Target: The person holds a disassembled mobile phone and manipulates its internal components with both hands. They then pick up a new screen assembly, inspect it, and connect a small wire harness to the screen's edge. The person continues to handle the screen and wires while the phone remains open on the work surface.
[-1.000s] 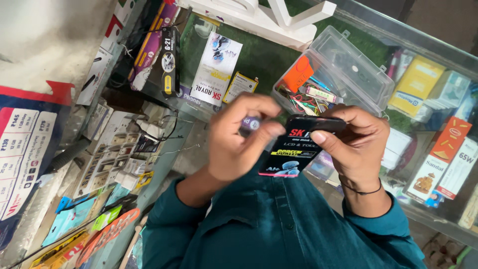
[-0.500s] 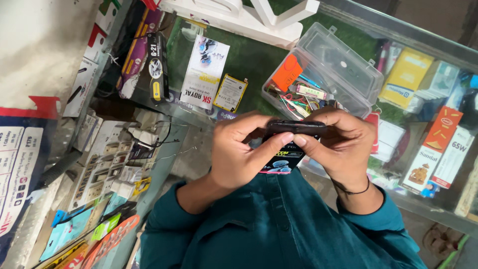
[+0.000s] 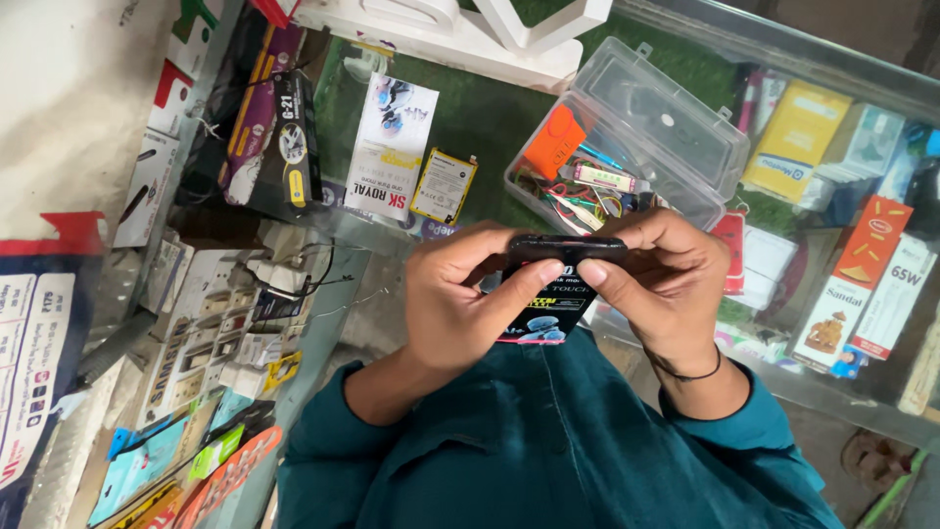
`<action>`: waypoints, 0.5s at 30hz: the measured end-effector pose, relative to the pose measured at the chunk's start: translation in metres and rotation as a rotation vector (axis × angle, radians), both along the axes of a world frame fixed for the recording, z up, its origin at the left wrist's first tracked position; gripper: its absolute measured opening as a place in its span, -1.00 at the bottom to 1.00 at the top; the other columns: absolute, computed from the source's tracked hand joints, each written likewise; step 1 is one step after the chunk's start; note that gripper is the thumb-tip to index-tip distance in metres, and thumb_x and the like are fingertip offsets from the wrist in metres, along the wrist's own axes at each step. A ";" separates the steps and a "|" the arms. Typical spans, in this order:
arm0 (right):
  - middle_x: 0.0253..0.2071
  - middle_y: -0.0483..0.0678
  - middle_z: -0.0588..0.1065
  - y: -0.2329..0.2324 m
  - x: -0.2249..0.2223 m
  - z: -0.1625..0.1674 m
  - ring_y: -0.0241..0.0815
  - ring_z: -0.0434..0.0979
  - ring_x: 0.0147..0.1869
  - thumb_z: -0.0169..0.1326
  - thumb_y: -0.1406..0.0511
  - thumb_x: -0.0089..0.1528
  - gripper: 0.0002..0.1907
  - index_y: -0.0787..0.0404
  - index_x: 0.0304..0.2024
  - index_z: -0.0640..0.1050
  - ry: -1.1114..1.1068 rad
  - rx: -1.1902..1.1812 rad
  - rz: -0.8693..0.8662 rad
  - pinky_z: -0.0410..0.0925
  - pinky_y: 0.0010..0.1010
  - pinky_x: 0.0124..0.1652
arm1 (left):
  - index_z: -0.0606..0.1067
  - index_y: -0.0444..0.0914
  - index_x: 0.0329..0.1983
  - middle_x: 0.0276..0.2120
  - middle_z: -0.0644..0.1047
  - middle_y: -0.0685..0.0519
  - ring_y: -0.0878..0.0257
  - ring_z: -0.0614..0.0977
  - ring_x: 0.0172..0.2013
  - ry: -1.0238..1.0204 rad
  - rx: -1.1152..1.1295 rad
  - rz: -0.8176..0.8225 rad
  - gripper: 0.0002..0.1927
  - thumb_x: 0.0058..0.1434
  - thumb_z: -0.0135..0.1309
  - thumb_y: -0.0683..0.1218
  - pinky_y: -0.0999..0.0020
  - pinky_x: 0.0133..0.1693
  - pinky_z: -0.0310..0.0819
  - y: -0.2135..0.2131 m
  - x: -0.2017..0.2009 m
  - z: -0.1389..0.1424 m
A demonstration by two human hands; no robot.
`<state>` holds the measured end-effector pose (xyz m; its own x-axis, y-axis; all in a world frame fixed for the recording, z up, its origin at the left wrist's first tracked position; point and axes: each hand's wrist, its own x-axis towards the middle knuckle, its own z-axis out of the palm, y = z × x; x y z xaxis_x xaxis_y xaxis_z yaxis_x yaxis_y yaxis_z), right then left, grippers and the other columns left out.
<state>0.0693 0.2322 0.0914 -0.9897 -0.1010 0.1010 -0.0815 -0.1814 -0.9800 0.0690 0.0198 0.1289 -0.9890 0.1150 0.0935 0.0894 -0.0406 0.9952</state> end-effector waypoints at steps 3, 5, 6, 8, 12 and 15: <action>-0.15 -0.03 0.59 -0.001 0.000 -0.002 -0.36 0.56 -0.15 0.25 0.54 0.26 -0.85 0.36 -0.17 0.54 -0.011 0.000 -0.016 0.44 -0.49 -0.05 | 0.61 -0.36 -0.03 -0.23 0.65 0.09 0.46 0.63 -0.24 -0.107 0.151 -0.008 -0.77 0.24 0.26 -0.27 0.54 -0.20 0.55 0.004 -0.002 -0.002; -0.19 -0.02 0.59 -0.005 0.000 -0.002 -0.36 0.56 -0.13 0.26 0.54 0.27 -0.84 0.37 -0.15 0.54 0.015 -0.007 -0.003 0.43 -0.52 -0.07 | 0.61 -0.38 -0.01 -0.21 0.65 0.07 0.44 0.64 -0.23 -0.136 0.137 0.008 -0.73 0.20 0.28 -0.29 0.55 -0.19 0.57 0.005 -0.002 -0.005; -0.21 -0.02 0.59 -0.007 0.000 -0.002 -0.35 0.56 -0.13 0.27 0.54 0.28 -0.84 0.37 -0.14 0.54 0.027 -0.010 0.002 0.43 -0.53 -0.08 | 0.62 -0.39 -0.03 -0.23 0.65 0.06 0.43 0.64 -0.25 -0.117 0.058 0.024 -0.73 0.19 0.30 -0.30 0.56 -0.23 0.55 0.003 -0.002 -0.007; -0.16 -0.01 0.60 -0.012 -0.001 -0.001 -0.31 0.58 -0.07 0.27 0.53 0.26 -0.82 0.38 -0.14 0.53 0.038 -0.012 0.033 0.46 -0.46 -0.02 | 0.63 -0.41 -0.05 -0.24 0.65 0.03 0.41 0.64 -0.27 -0.114 0.000 0.035 -0.73 0.17 0.32 -0.31 0.56 -0.25 0.53 -0.001 0.000 -0.010; -0.13 0.02 0.58 -0.007 -0.003 0.002 -0.23 0.58 0.02 0.32 0.42 0.08 -0.57 0.43 -0.07 0.45 0.125 0.214 0.075 0.44 -0.38 0.10 | 0.62 -0.44 -0.06 -0.18 0.66 -0.01 0.36 0.66 -0.20 -0.184 0.077 0.042 -0.75 0.18 0.29 -0.33 0.51 -0.16 0.55 -0.011 0.008 -0.018; -0.10 -0.02 0.57 0.025 -0.009 0.008 -0.27 0.62 -0.06 0.28 0.34 0.26 -0.72 0.35 -0.08 0.50 0.082 0.183 -0.169 0.50 -0.46 -0.01 | 0.61 -0.45 -0.02 -0.15 0.66 -0.03 0.34 0.66 -0.16 -0.165 0.103 0.081 -0.72 0.19 0.29 -0.34 0.48 -0.09 0.56 -0.021 0.010 -0.024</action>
<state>0.0604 0.2572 0.0989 -0.9835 0.0410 0.1764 -0.1757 0.0212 -0.9842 0.0791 -0.0016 0.1050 -0.9975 0.0329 -0.0631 -0.0671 -0.1418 0.9876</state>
